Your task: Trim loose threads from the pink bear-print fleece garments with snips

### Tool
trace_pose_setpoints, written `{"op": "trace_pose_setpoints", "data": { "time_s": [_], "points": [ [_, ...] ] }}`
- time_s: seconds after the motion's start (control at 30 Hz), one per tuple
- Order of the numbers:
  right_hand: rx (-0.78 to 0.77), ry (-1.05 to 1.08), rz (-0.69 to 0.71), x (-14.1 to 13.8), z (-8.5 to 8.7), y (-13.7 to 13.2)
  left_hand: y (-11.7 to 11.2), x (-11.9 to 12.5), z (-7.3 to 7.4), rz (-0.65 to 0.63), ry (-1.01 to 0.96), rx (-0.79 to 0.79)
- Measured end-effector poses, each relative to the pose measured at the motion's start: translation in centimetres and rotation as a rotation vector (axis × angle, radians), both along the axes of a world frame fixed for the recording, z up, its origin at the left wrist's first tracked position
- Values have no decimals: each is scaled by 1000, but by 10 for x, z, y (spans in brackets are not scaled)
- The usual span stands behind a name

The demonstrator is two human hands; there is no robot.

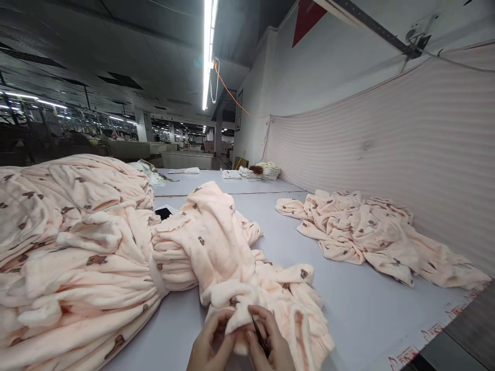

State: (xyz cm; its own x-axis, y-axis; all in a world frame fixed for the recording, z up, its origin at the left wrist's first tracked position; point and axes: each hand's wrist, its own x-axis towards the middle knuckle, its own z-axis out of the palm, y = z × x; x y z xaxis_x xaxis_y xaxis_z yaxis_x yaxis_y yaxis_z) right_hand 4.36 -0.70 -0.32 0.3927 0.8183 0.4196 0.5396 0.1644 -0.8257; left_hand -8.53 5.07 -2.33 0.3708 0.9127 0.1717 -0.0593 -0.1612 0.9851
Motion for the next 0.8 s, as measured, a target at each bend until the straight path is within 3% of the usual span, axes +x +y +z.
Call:
{"op": "trace_pose_setpoints", "data": {
  "time_s": [0.1,0.23,0.47,0.63,0.8],
  "points": [
    [22,-107,-102,11,6,-5,8,0,16,-267,-144,-255],
    [-32,-165,-160,25,4,-5,4,4,13,-428,-343,-492],
    [46,-297,82,31,-2,-21,-5,14,15,-506,-515,-614],
    [136,-490,-50,35,3,-30,-7,15,24,-553,-491,-633],
    [85,-471,-72,30,2,-30,-12,21,27,-493,-427,-610]
  ]
}}
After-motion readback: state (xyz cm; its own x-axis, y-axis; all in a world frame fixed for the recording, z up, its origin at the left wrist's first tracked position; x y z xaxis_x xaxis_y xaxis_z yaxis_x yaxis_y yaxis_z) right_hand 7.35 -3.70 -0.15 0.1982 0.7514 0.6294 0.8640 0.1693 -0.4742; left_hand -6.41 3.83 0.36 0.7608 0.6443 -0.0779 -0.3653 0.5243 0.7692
